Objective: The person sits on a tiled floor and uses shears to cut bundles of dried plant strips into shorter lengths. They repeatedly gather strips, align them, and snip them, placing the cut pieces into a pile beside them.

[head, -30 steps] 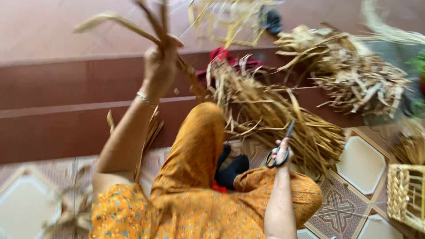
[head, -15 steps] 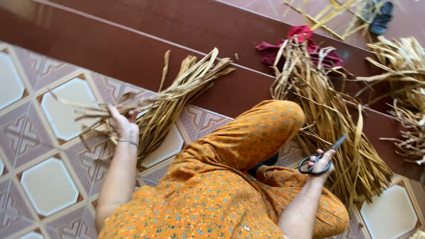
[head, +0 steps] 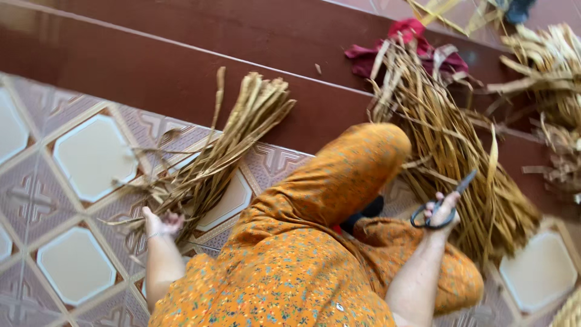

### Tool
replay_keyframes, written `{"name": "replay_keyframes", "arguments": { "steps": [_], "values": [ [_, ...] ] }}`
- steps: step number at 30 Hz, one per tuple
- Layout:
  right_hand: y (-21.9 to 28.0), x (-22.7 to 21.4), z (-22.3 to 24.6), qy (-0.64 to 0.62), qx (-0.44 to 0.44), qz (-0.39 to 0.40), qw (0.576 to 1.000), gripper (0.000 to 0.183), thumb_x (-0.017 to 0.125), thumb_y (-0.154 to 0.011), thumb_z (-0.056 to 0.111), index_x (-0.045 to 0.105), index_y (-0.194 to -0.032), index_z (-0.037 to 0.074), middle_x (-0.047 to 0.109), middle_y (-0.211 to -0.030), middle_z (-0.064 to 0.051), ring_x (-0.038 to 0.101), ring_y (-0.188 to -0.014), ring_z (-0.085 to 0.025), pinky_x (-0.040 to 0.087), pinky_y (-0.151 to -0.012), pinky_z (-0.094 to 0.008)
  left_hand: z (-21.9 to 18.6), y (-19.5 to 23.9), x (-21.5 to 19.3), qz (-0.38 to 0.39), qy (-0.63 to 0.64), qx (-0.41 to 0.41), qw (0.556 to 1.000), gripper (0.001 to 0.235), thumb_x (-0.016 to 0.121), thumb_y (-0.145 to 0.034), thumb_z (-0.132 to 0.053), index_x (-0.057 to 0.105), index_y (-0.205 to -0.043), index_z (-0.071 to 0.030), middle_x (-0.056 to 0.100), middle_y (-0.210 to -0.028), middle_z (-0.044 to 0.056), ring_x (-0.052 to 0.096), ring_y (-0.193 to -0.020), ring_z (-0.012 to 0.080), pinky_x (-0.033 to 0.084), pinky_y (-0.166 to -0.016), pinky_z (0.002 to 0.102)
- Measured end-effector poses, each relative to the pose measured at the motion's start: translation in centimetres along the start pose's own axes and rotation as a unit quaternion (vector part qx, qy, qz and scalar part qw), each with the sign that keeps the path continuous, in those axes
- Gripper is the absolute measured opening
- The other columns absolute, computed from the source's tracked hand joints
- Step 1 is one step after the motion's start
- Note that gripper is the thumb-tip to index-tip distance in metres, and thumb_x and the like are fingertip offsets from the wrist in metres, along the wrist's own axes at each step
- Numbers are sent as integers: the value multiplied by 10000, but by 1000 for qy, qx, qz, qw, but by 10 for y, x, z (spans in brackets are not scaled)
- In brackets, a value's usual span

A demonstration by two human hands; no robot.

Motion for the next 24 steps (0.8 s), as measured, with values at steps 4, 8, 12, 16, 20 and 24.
{"name": "replay_keyframes", "arguments": {
  "steps": [4,8,12,16,20,24],
  "values": [
    [1,-8,11,-49,6,11,999,584,549,-1054,598,606,-1124,21,598,-794,-7,498,-529,-56,350,-415,-205,-15,10,8,-1,-532,-12,847,759,600,-855,-757,637,-858,1,636,-686,154,605,-555,315,533,-578,486],
    [3,-28,39,-12,-21,5,1000,533,560,-1070,526,651,-1098,1,536,-633,7,447,-475,-51,327,-416,-200,-53,52,149,189,-600,333,702,328,580,-930,-168,668,-810,125,664,-641,131,624,-514,232,508,-473,384],
    [-8,-47,64,-9,-31,-22,999,504,589,-1054,498,648,-1093,-1,524,-625,13,427,-453,-49,319,-400,-199,-18,182,315,366,-384,682,504,135,653,-1148,-87,698,-1223,16,714,-1024,88,684,-886,115,576,-761,241],
    [-14,-61,57,-37,-34,-56,997,494,633,-1048,490,661,-1097,-1,545,-641,7,462,-473,-51,337,-407,-196,105,304,417,484,-454,669,335,226,560,-1128,-111,753,-1246,-116,705,-1173,84,709,-936,162,582,-790,286],
    [-19,-68,33,-80,-17,-113,990,441,713,-999,450,671,-1052,14,557,-643,6,496,-478,-58,358,-398,-205,309,324,460,607,-528,572,162,181,732,-930,-186,741,-1073,-76,718,-966,133,699,-889,285,581,-808,401],
    [-14,-81,14,-63,-10,-169,984,391,749,-987,421,621,-934,56,574,-636,2,507,-466,-63,375,-391,-213,482,252,437,519,-704,466,-138,226,637,-995,-276,769,-999,-93,717,-981,161,687,-922,351,554,-837,478]
  ]
}}
Point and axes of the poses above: each hand's wrist, its own y-axis away from the middle knuckle, its own x-axis out of the palm, z = x × y, the point moved 1 cm from there along -y, towards the middle knuckle
